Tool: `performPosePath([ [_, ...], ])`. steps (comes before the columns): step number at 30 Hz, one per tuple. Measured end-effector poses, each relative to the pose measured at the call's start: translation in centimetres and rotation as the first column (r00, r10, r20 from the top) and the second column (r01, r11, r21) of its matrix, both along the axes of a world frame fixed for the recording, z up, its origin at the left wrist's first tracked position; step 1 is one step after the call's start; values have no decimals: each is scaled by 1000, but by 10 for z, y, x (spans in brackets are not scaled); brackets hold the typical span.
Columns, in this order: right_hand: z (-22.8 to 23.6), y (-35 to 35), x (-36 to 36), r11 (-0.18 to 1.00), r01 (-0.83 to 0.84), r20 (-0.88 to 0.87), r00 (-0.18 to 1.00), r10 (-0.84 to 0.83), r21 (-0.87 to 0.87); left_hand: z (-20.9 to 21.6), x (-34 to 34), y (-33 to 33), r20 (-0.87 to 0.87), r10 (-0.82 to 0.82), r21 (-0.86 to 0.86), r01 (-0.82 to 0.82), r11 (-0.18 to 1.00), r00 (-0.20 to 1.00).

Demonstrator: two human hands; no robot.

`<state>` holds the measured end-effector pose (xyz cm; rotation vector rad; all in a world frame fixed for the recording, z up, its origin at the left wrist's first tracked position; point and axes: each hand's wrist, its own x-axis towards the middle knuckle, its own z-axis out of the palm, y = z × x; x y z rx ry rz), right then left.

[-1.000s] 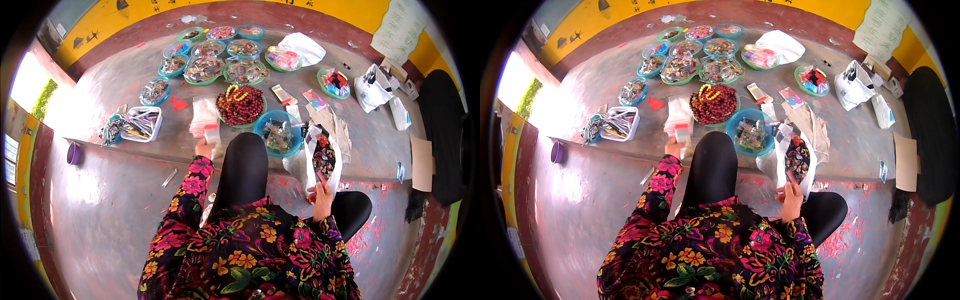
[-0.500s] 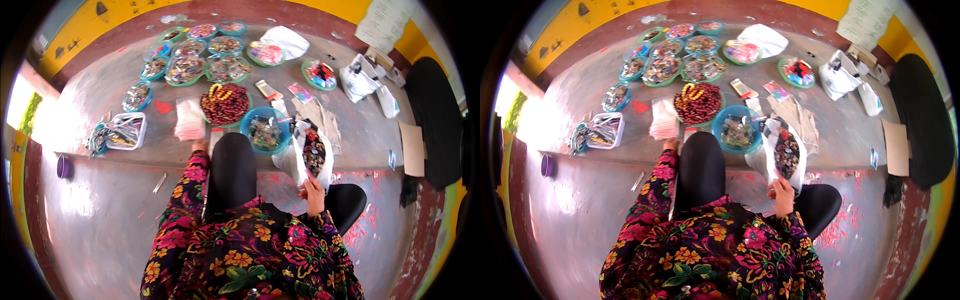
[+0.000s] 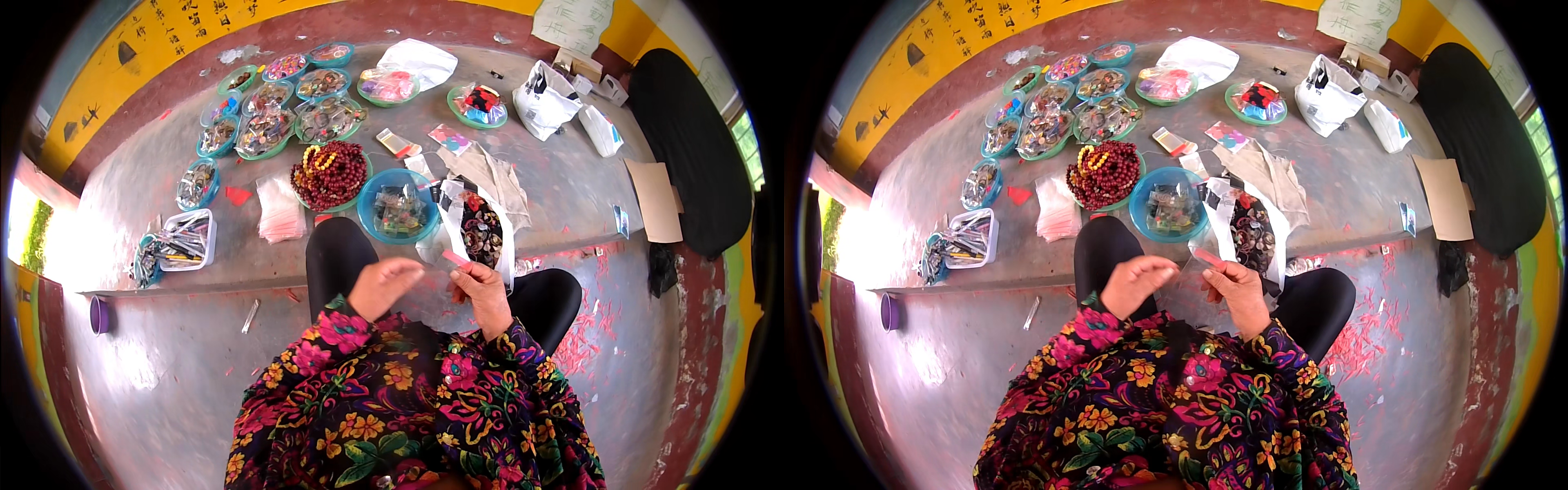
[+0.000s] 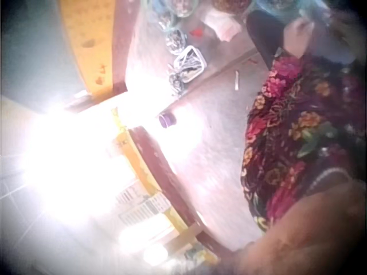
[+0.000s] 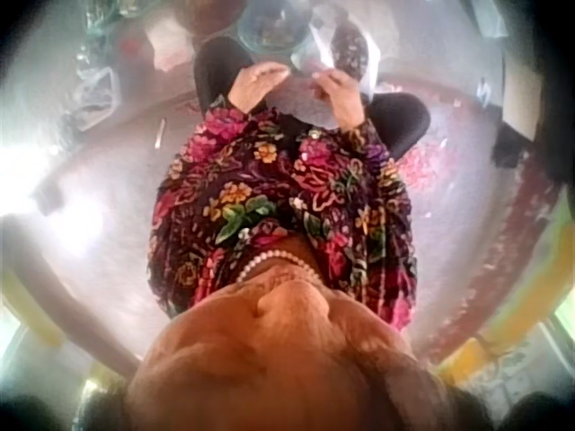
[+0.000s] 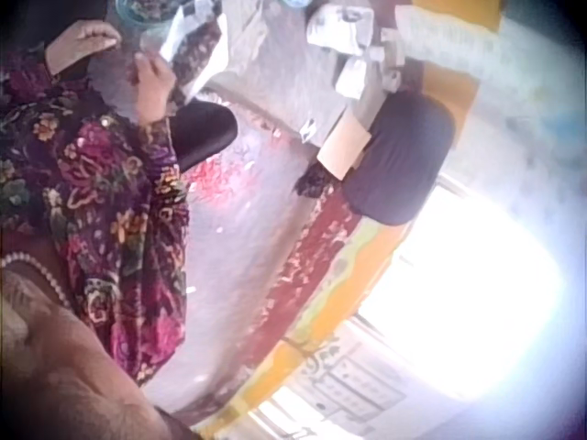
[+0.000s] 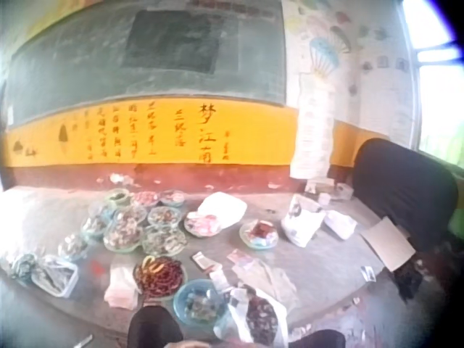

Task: The person sits on the floor and packs small beads into clear plastic bags. They pick up beads from a bowl, place them into a bag, and seal it. The person repeats this process with different colored beads and bags.

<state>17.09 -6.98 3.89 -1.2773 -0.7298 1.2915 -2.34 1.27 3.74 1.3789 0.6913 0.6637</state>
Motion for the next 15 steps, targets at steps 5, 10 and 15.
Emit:
performPosePath([
  [5, 4, -9, -2, 1000, -17, 40, 999, 16, 10, -9, 19, -15, -63, -105, -79, 100, 992, 992],
  [10, -5, -16, -3, 999, -43, -35, 998, 43, 18, -3, 22, -18, -4, -50, -220, 48, 974, 999],
  [15, -8, -16, -3, 1000, -28, -2, 1000, 28, 0, -12, 22, -22, 19, 0, -305, 5, 952, 1000],
])
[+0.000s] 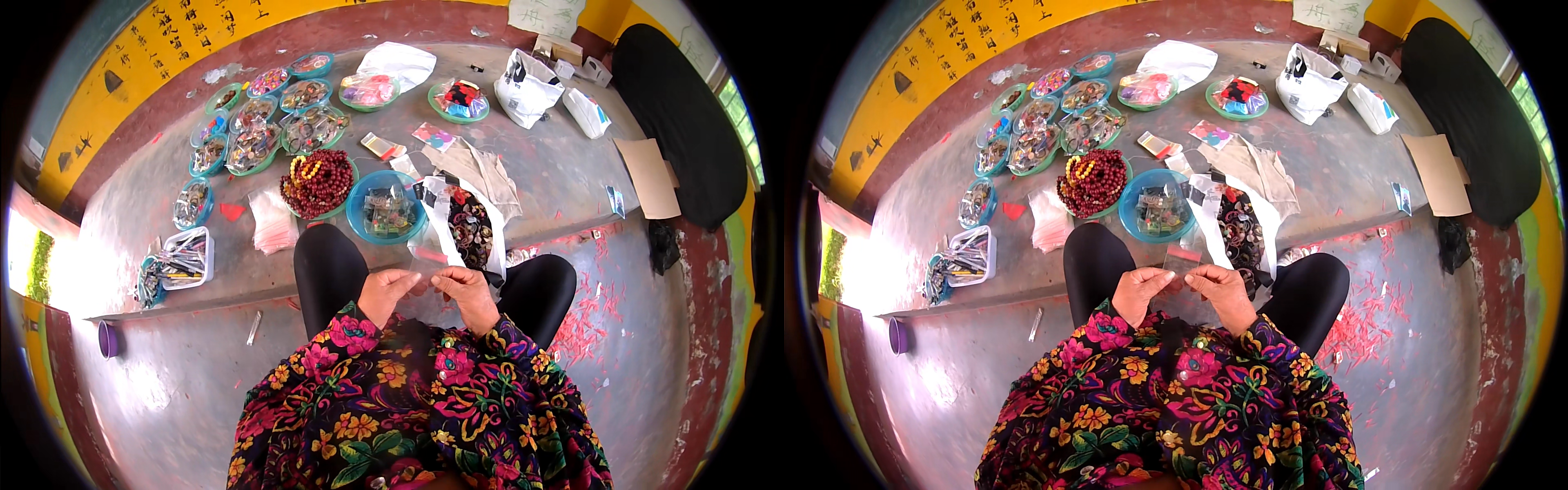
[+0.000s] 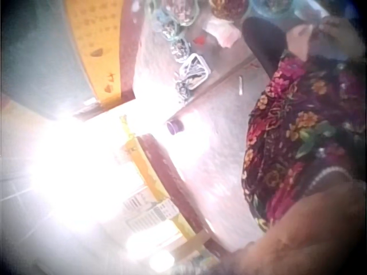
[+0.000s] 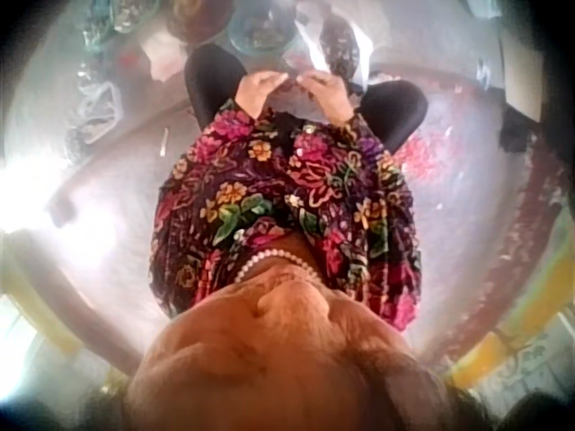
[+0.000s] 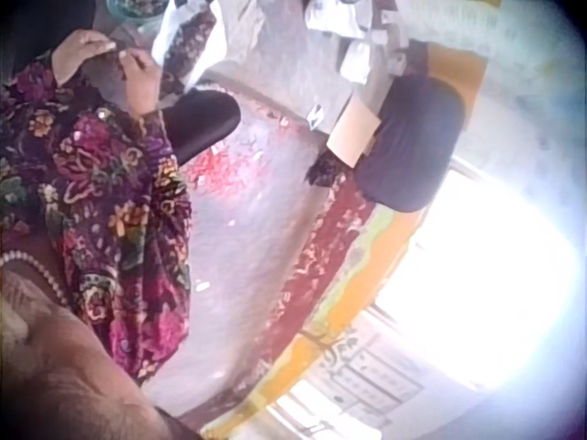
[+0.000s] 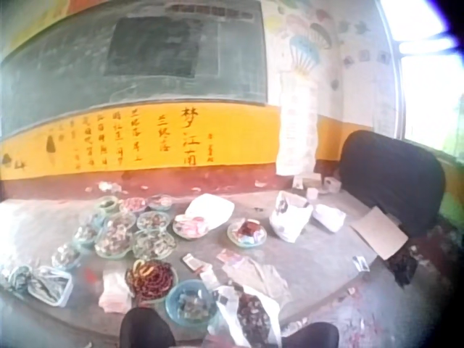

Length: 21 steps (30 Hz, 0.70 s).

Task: The person sits on the floor and packs small beads into clear plastic bags. They pick up beads from a bowl, place them into a bag, and seal it. The person repeats this process with different colored beads and bags.

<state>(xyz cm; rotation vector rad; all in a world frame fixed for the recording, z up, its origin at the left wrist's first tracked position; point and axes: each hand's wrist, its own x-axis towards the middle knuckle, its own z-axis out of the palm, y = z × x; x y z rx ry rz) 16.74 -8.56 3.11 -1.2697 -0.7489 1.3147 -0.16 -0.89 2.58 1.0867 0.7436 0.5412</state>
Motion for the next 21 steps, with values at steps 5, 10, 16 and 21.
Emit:
performPosePath([
  [5, 2, -2, 2, 999, 22, -20, 1000, -21, 27, 6, 1, -3, -31, -55, 49, 56, 997, 998],
  [10, 1, -4, 4, 998, 1, -55, 999, 2, 60, 0, 3, -1, 7, -81, 136, 79, 988, 997],
  [16, 4, -4, 2, 998, -10, -52, 999, 14, 66, -4, 2, -2, 10, -82, 113, 80, 990, 997],
  [21, -4, -2, 4, 996, -6, -68, 998, 13, 94, 0, 1, -2, 46, -88, 44, 86, 995, 995],
])
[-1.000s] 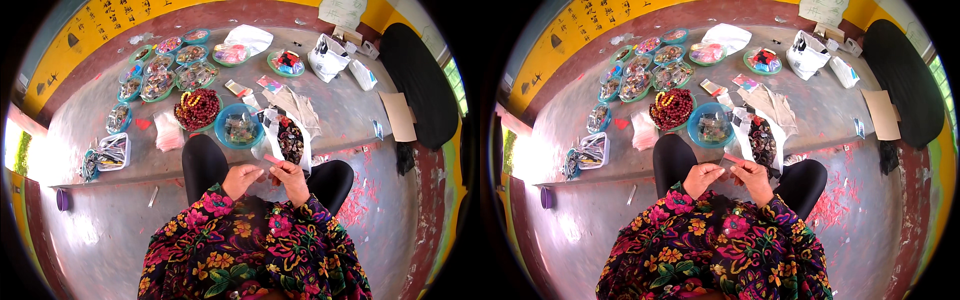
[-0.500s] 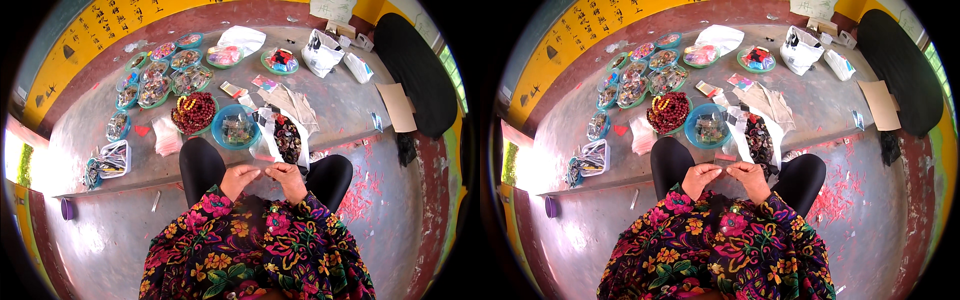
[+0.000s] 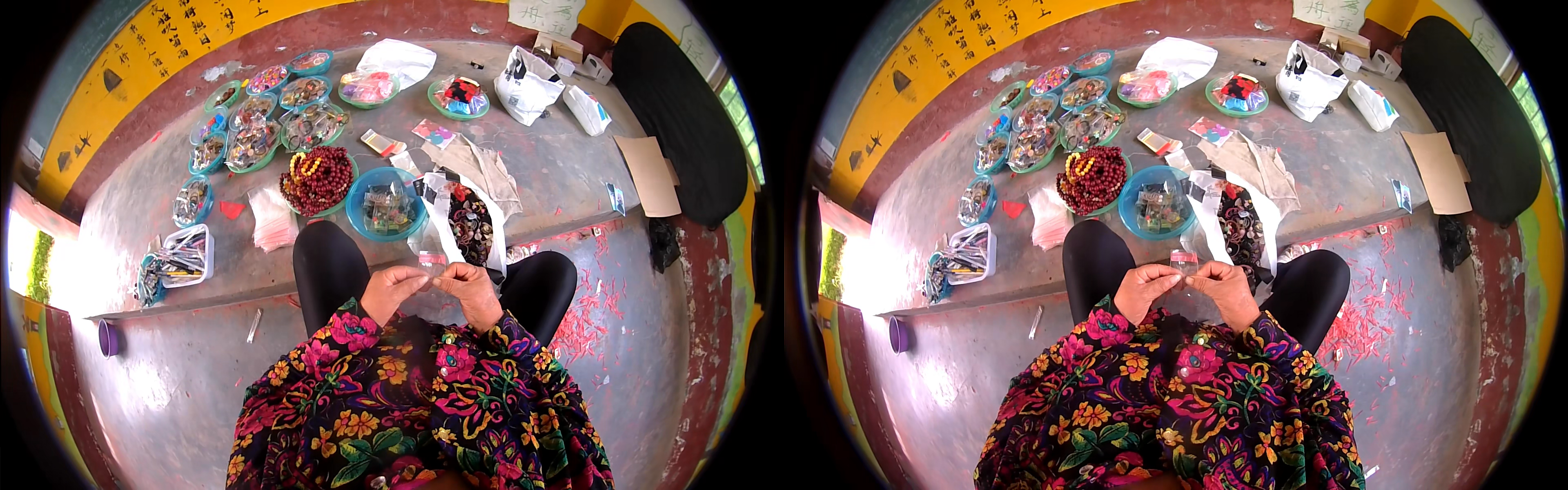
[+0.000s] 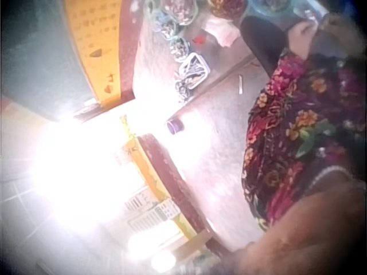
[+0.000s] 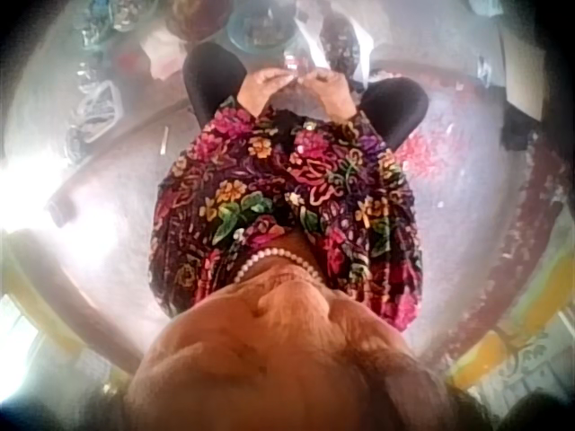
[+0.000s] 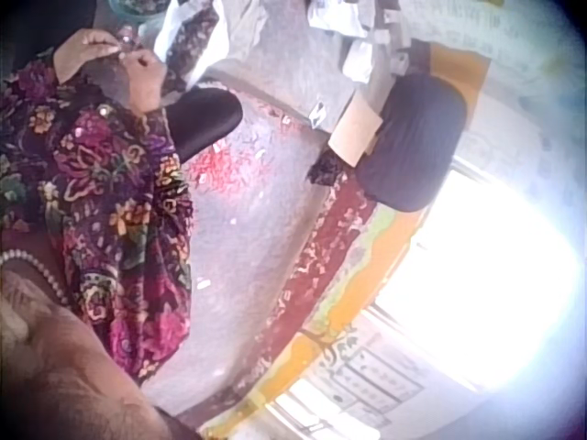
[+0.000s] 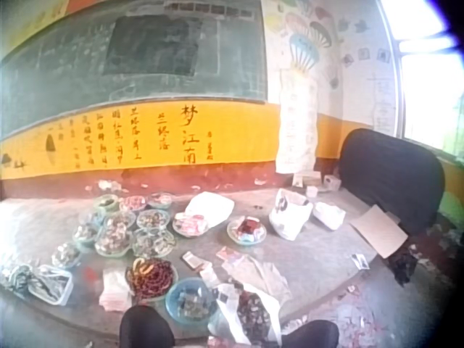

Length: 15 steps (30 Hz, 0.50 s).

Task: The person sits on the floor and packs small beads into clear plastic bags. They pick up beads from a bowl, place them into a bag, and seal it. The person repeats this process with different colored beads and bags.

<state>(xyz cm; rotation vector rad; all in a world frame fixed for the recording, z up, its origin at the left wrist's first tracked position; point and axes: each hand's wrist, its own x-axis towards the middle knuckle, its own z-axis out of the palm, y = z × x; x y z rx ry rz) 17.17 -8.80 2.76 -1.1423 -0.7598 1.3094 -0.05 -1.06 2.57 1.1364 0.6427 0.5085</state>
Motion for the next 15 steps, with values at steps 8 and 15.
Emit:
performPosePath([
  [8, 3, 1, -3, 1000, -2, -10, 1000, 2, -2, -5, 1, 0, 50, 33, -48, -30, 998, 998],
  [15, -5, 2, -3, 1000, -14, 142, 990, 10, 25, -10, 0, 1, 53, 3, -36, -1, 999, 999],
])
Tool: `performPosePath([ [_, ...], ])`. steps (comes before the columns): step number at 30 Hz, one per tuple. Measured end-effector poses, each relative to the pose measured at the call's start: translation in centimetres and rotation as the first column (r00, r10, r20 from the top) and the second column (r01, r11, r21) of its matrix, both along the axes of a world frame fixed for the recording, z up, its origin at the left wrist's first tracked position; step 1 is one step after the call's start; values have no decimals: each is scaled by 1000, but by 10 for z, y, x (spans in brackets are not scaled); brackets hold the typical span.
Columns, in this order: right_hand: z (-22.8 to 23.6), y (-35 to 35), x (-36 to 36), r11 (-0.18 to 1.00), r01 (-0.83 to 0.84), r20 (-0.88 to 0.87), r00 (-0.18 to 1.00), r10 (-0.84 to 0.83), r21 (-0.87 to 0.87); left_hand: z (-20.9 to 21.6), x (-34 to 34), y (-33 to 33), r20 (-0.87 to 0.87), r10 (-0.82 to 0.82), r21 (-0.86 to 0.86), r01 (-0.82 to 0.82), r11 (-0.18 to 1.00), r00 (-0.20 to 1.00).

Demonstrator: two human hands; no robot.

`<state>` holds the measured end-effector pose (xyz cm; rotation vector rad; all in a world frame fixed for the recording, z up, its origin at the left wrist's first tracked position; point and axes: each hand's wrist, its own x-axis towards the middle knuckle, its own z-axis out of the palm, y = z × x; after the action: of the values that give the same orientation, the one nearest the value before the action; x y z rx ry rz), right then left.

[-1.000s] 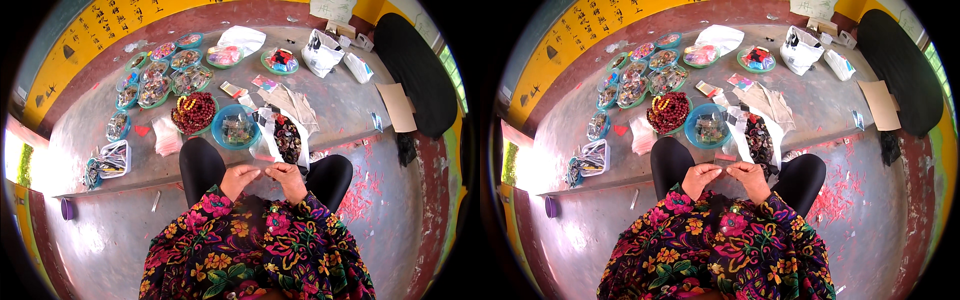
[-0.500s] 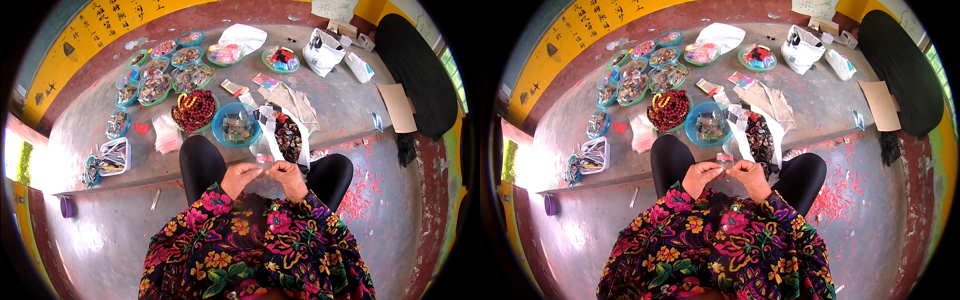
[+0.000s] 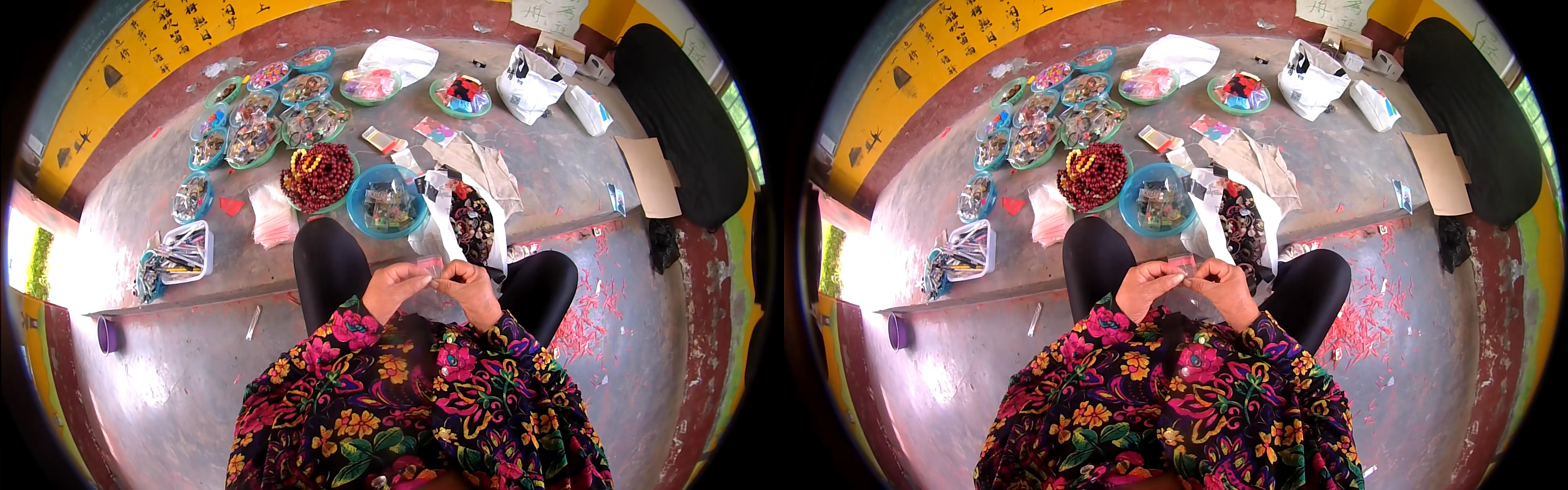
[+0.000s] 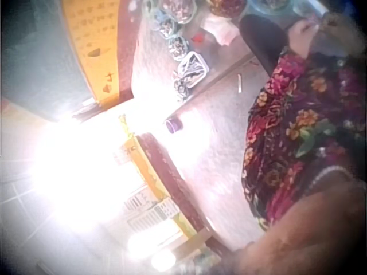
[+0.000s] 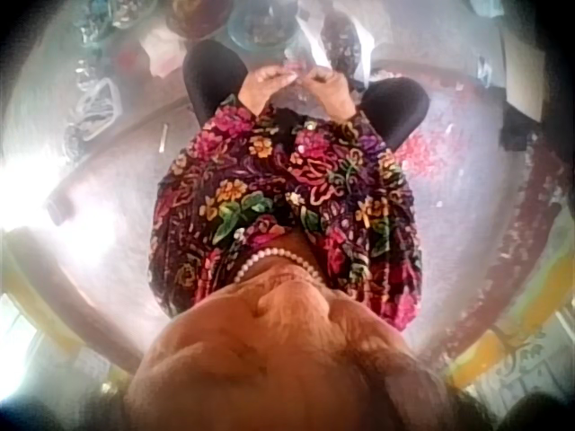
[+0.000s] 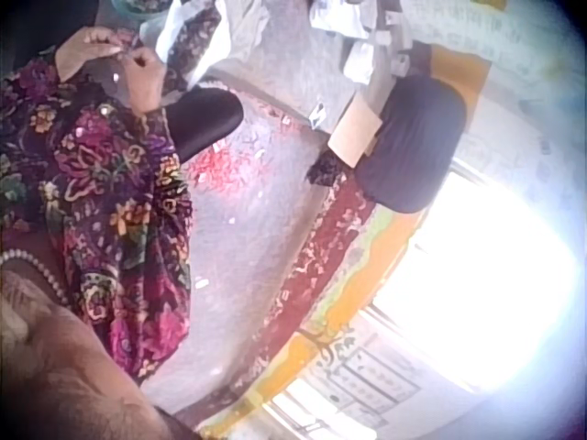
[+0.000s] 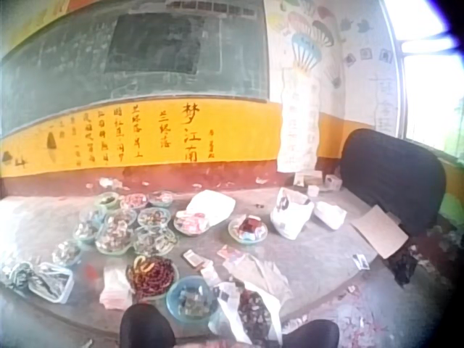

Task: The person sits on the floor and packs small beads into clear plastic bags. They pick up beads from a bowl, place them into a bag, and seal it. The person repeats this process with different colored beads and bags.

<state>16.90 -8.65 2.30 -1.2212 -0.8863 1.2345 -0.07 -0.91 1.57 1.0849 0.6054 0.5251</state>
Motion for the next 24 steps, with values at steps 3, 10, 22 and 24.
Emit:
performPosePath([
  [3, 0, 0, 0, 1000, 1, 18, 1000, -1, 10, 0, 0, -1, -6, 17, 13, -16, 1000, 1000],
  [10, -3, -1, 1, 1000, 13, 20, 1000, -13, -1, 3, 1, 1, -17, -1, 8, 2, 1000, 1000],
  [22, 4, -2, 3, 996, -42, 112, 992, 50, -75, 10, 2, 2, -22, 102, -11, -102, 995, 995],
  [24, 6, -2, 2, 998, -18, -60, 998, 15, -53, 9, 2, 0, -45, 80, 7, -79, 997, 996],
])
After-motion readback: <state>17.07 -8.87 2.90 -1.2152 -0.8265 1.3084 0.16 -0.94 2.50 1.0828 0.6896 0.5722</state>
